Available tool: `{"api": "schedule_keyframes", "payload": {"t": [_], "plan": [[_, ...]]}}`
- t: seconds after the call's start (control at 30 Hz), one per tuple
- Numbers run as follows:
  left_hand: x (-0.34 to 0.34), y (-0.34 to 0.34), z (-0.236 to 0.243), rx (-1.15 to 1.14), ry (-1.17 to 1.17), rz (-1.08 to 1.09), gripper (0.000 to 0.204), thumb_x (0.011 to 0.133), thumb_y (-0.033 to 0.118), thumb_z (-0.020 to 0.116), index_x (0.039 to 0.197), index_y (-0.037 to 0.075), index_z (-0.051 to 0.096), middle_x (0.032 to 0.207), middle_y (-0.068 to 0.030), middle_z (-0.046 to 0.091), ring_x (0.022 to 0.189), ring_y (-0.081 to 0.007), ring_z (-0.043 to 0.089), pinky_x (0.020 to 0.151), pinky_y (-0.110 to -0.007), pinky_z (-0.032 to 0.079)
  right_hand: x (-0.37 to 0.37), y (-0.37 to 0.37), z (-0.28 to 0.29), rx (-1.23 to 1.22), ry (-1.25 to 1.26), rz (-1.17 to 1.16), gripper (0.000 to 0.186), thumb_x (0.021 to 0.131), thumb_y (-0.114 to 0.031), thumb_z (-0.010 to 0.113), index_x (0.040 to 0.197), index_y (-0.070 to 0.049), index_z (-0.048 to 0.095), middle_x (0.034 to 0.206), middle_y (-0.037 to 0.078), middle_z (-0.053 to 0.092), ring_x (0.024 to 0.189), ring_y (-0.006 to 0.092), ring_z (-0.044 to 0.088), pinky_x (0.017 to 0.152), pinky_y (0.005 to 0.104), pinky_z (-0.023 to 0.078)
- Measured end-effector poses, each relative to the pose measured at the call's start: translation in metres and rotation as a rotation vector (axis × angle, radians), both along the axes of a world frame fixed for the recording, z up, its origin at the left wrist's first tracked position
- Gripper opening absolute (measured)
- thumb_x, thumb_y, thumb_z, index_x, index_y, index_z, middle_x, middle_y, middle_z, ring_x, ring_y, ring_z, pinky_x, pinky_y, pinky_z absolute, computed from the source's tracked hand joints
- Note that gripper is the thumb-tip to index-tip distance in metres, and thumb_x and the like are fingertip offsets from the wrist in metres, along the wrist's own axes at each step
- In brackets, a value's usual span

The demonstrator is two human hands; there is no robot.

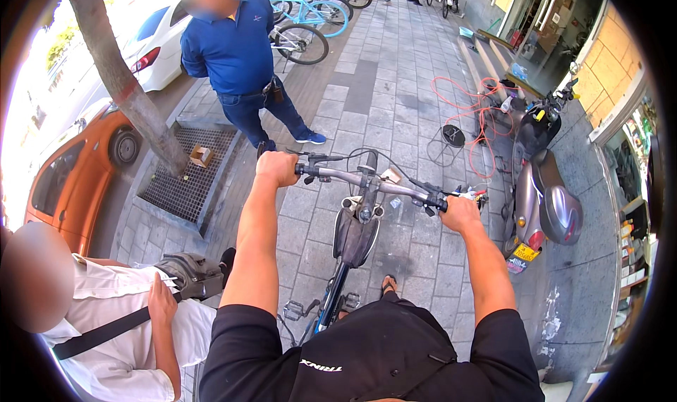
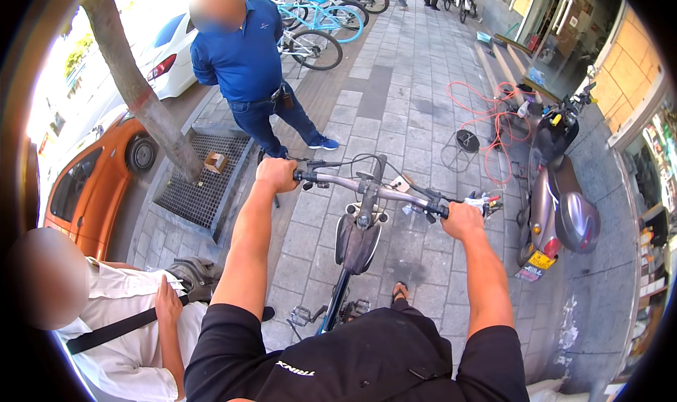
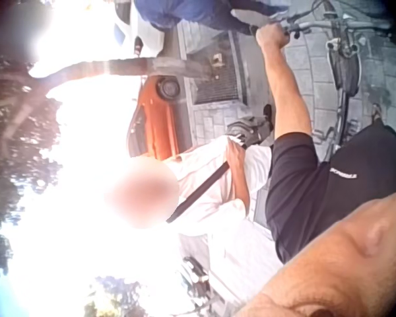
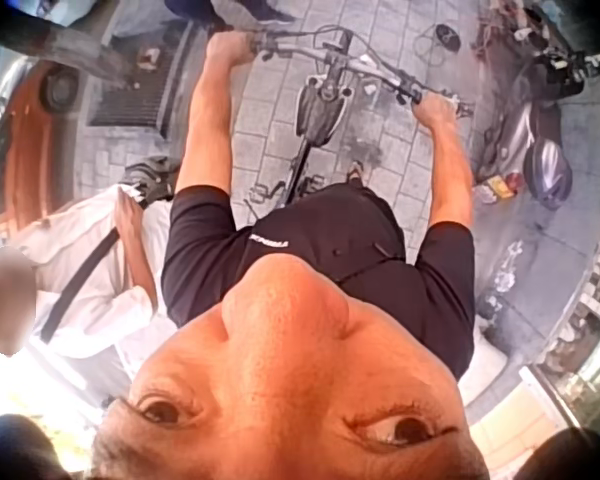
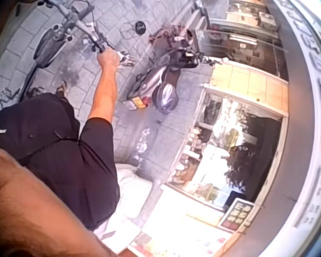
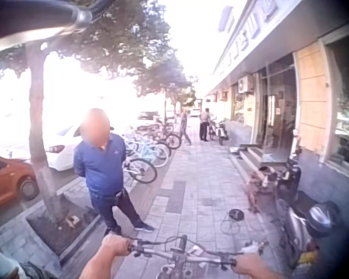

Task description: The person uses an Allen key to tighten bolts on the bicycle handlebar stem and brake levers. They then install a new handlebar grip, securing it with a bolt. Finally, the person tests the handlebar movement and brake levers.

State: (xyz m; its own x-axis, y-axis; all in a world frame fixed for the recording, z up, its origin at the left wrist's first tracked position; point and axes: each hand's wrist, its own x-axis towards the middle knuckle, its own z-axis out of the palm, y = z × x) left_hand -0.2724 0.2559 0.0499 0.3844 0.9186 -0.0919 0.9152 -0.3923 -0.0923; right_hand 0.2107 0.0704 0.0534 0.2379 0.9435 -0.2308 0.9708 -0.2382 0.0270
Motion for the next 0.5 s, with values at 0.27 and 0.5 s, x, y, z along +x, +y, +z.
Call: {"api": "schedule_keyframes", "payload": {"t": [0.27,0.5], "plan": [[-0.0048,0.0041,-0.0103,0.036,-0.037,-0.025,0.028,0.084,0.042,0.072,0.094,0.016,0.075,0.091,-0.0113,0.080,0.089,-0.0333,0.078,0.079,-0.048,0.060,-0.0036,0.0007,0.0067,-0.011,0.017,0.015,0.033,0.089,-0.033,0.069,0.105,-0.006,0.080,0.105,0.024,0.079,0.101,0.0432,0.076,0.093,0.0512,0.059],[-0.0029,0.0004,-0.0027,0.007,-0.009,-0.008,0.025,0.083,0.039,0.073,0.094,0.017,0.075,0.093,-0.0106,0.080,0.090,-0.0323,0.078,0.080,-0.047,0.061,-0.0011,0.0023,0.0046,-0.007,0.003,0.057,0.033,0.088,-0.033,0.070,0.104,-0.006,0.080,0.105,0.024,0.079,0.101,0.0425,0.076,0.093,0.0512,0.060]]}}
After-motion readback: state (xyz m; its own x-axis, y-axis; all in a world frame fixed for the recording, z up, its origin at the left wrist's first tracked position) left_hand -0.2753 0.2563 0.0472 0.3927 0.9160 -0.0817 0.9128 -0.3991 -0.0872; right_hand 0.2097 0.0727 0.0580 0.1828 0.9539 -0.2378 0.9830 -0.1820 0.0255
